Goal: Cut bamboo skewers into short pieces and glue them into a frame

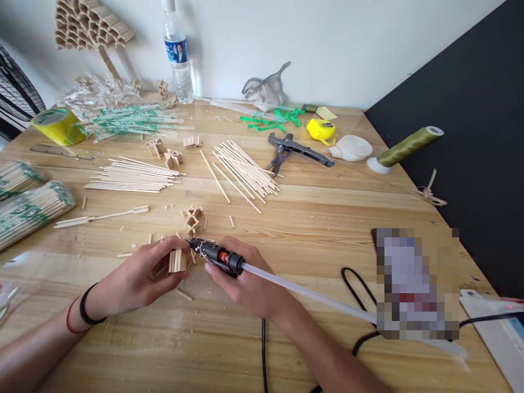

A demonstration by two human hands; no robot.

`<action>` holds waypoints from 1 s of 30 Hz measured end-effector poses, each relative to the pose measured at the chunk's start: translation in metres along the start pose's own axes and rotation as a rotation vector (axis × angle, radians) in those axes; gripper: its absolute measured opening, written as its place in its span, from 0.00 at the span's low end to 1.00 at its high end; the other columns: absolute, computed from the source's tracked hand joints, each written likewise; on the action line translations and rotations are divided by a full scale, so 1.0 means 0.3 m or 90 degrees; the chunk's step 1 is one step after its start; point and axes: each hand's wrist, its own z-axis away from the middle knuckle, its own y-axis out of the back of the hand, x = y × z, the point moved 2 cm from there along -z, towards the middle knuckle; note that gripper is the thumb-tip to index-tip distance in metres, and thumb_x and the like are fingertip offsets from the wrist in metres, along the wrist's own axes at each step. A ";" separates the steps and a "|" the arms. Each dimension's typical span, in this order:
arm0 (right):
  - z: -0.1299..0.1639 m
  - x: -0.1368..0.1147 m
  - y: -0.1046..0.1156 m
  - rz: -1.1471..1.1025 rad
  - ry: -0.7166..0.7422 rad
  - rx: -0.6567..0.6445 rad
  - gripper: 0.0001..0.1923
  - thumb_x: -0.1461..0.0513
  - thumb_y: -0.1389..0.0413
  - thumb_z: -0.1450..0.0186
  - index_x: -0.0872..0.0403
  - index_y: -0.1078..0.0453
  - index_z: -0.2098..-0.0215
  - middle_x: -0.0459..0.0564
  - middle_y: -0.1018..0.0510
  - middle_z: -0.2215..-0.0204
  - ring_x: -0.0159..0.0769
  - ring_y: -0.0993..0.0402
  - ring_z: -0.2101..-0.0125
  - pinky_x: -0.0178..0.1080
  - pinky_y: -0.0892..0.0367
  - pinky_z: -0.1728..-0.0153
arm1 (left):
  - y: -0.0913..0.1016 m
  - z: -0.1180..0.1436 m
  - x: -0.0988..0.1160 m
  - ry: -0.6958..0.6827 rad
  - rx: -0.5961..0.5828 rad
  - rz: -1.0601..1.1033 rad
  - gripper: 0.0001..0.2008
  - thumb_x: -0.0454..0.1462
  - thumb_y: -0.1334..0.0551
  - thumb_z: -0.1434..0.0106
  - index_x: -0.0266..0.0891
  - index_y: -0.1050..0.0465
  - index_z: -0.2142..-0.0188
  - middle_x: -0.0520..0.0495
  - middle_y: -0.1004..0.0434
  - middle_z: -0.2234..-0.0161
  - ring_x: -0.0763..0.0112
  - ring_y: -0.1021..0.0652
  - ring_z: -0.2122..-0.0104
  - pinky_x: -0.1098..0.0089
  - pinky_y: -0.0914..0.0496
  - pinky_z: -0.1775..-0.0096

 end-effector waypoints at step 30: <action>0.002 -0.010 0.004 0.007 0.001 0.001 0.12 0.58 0.43 0.29 0.49 0.38 0.70 0.42 0.33 0.74 0.35 0.35 0.72 0.39 0.38 0.69 | -0.001 -0.001 0.003 0.027 -0.018 0.009 0.15 0.34 0.38 0.32 0.43 0.34 0.47 0.60 0.36 0.76 0.75 0.33 0.80 0.74 0.40 0.75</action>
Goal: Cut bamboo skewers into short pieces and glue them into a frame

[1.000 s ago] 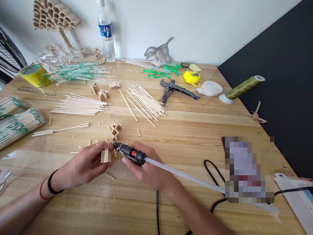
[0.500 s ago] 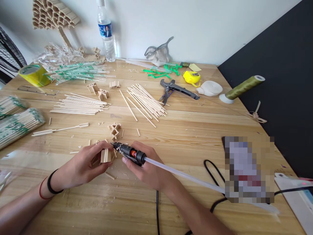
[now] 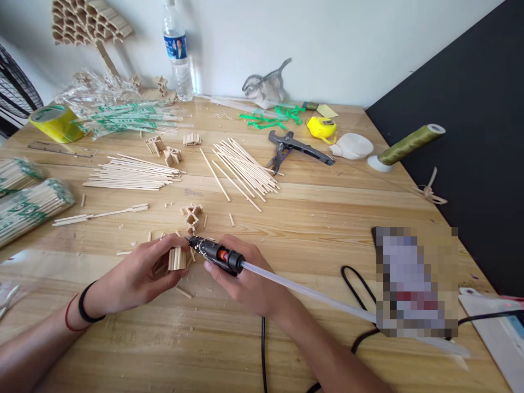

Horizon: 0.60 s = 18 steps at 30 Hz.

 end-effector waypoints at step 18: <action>0.001 -0.002 0.000 0.000 -0.003 0.003 0.12 0.58 0.43 0.29 0.49 0.38 0.69 0.42 0.34 0.74 0.34 0.36 0.73 0.38 0.38 0.70 | 0.003 -0.002 0.005 -0.010 -0.009 0.017 0.15 0.31 0.38 0.34 0.42 0.34 0.49 0.62 0.43 0.77 0.77 0.38 0.81 0.76 0.43 0.78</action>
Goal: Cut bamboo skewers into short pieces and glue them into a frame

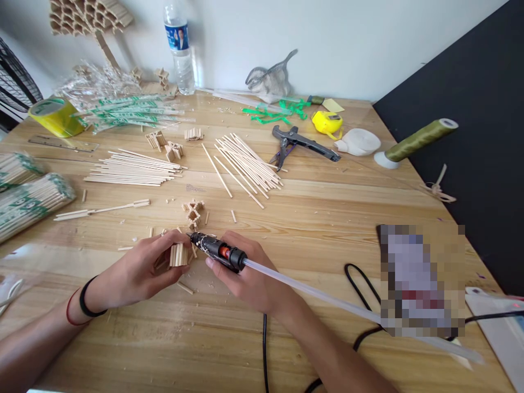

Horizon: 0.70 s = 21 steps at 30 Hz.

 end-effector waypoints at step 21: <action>0.000 0.004 -0.005 0.001 0.003 0.000 0.11 0.57 0.43 0.29 0.49 0.37 0.69 0.42 0.33 0.73 0.35 0.35 0.72 0.38 0.38 0.68 | 0.007 -0.002 0.007 -0.022 -0.002 -0.044 0.15 0.32 0.39 0.33 0.40 0.34 0.47 0.61 0.41 0.77 0.76 0.35 0.80 0.75 0.41 0.76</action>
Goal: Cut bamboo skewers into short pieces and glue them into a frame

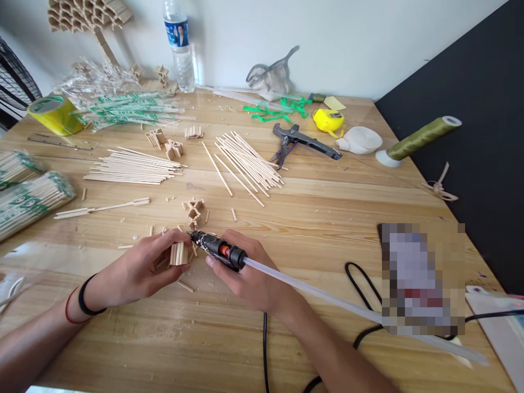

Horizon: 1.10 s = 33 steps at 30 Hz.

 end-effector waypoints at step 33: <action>0.001 0.002 0.000 0.002 -0.008 0.005 0.14 0.58 0.42 0.30 0.49 0.40 0.71 0.40 0.36 0.76 0.33 0.38 0.75 0.37 0.41 0.71 | 0.002 0.003 -0.007 -0.021 -0.004 -0.008 0.16 0.31 0.37 0.33 0.42 0.35 0.47 0.62 0.40 0.77 0.77 0.35 0.81 0.76 0.41 0.76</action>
